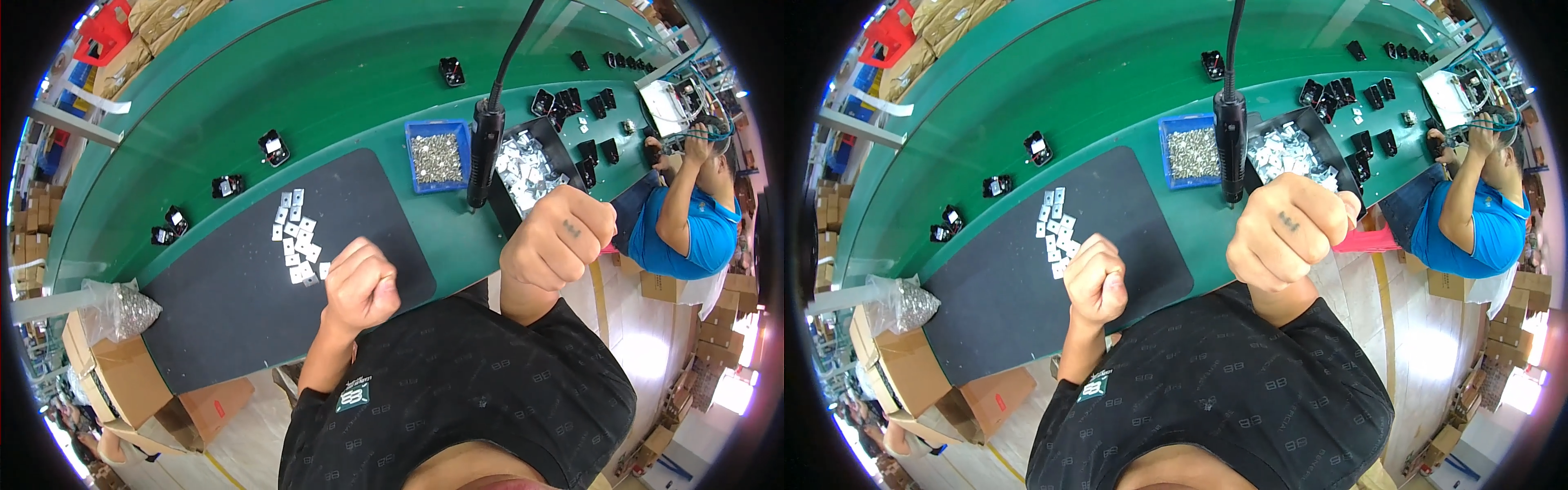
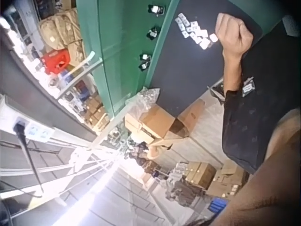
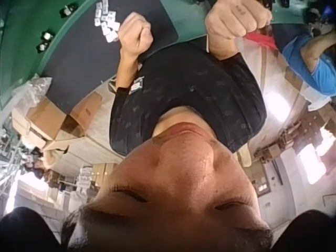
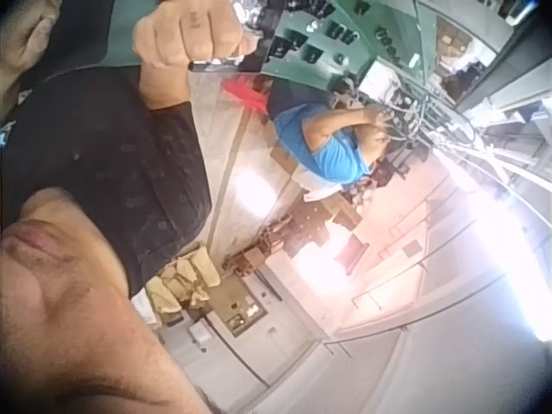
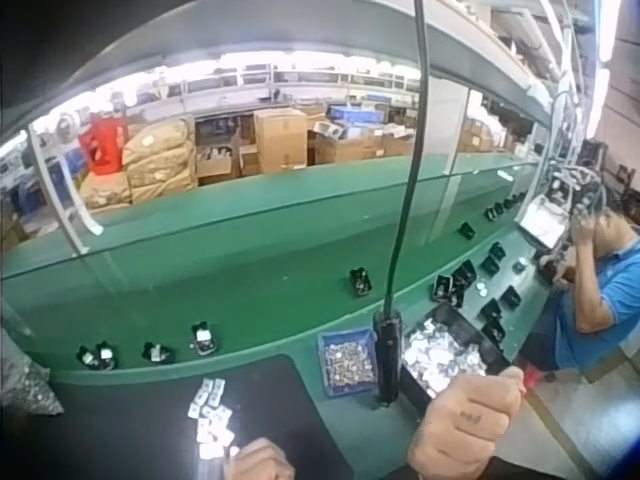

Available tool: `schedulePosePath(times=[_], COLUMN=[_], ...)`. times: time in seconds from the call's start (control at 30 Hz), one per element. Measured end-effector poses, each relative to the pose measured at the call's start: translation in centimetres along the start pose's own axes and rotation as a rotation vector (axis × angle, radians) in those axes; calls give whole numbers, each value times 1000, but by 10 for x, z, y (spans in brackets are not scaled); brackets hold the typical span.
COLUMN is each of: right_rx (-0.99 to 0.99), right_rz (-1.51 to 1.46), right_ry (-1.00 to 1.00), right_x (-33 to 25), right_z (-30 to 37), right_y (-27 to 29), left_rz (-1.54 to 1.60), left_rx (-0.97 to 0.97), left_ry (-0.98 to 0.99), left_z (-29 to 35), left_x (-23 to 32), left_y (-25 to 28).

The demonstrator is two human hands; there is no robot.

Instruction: The person assembles small electronic components by securing metal plates to an electronic housing with screws using an electric screwdriver.

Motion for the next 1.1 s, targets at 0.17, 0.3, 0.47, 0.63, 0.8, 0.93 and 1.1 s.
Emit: schedulePosePath(times=[0.17, 0.3, 0.47, 0.63, 0.8, 0.93, 1.1], right_rx=[-88, 38, 54, 61, 102, 168, 221], right_rz=[-106, -162, -166, -154, -57, -74, -34], right_ry=[2, 6, 32, 7, -8, 31, 43], right_x=[14, 26, 30, 34, 32, 30, 29], right_z=[-1, 7, 21, 25, 27, 34, 35], right_y=[1, 15, 21, 22, 28, 36, 37], left_rz=[71, 127, 69, 13, -130, -187, -152], left_rx=[-195, -228, -308, -335, -273, -320, -345], left_ry=[-114, -141, -219, -237, -333, -331, -207], left_z=[-29, -49, -49, -47, -50, -51, -49], left_x=[16, 24, 24, 24, 23, 20, 17], left_y=[-31, -53, -57, -57, -53, -54, -54])
Point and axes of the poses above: each hand's wrist, its own z-axis away from the middle knuckle, its own y-axis out of the back of the hand, x = y × z, the point moved 7 cm from there along -z, towards the middle knuckle, and after that the axes turned 7 degrees about -y, right-handed, at the moved point
